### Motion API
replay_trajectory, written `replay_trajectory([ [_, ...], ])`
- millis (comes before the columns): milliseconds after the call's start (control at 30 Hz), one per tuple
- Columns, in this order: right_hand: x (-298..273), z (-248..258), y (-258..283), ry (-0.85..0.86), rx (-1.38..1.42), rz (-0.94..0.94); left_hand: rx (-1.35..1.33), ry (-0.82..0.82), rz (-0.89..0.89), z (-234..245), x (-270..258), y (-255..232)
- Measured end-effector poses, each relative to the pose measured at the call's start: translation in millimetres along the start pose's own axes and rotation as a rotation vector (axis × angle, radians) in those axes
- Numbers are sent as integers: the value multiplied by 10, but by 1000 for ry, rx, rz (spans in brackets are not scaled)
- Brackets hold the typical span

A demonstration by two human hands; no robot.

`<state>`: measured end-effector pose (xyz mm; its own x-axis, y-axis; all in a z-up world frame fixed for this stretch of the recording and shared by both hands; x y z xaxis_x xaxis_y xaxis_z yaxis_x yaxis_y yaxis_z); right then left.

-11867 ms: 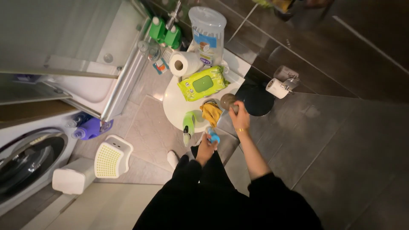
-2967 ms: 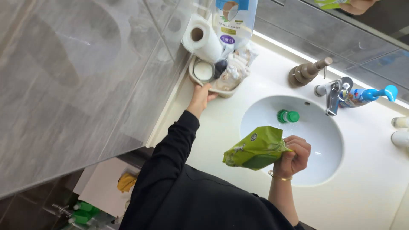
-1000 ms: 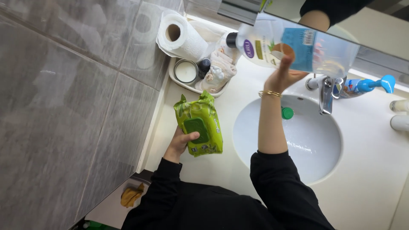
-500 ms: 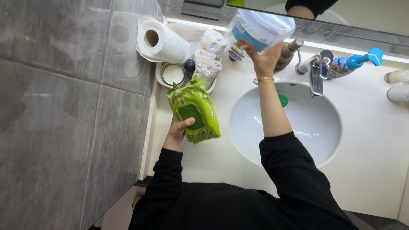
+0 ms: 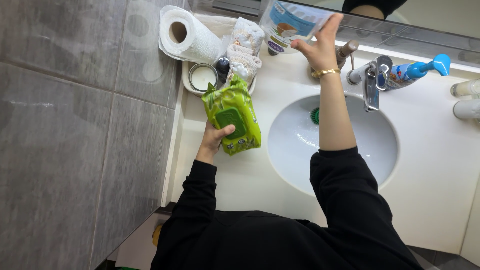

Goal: Cleaning the bathroom sink and counter area.

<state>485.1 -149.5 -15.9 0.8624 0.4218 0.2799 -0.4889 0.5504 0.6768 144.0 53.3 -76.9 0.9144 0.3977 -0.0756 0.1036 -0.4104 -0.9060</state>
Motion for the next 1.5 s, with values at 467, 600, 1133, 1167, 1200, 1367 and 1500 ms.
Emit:
replay_trajectory([
  [467,-105,-95,12,27,344,-154,24,40,-5,171,149,-57],
  [600,-58,-131,-93,97,237,-125,-20,3,-54,173,255,-82],
  [1133,-244,39,85,37,411,-46,86,50,-15,373,-697,-261],
  [1167,-275,46,72,3,391,-35,96,48,-21,417,-798,-226],
  [1200,-307,52,58,-31,370,-24,106,46,-27,463,-899,-190],
  [1367,-399,4,-188,-173,194,-62,114,22,-80,402,-1152,-357],
  [1500,-402,18,-182,-124,446,-110,159,-1,-129,360,-1274,-428],
])
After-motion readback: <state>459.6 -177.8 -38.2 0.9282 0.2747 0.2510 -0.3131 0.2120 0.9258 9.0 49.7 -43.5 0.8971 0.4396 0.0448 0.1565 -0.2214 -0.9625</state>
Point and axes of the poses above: each hand's wrist, its own x-axis towards the middle knuckle, its own z-axis out of the back of the hand, y = z × x, the point moved 5 cm from there along x, towards the middle knuckle, and after that the axes turned 15 degrees about -z, right-handed, at the moved point
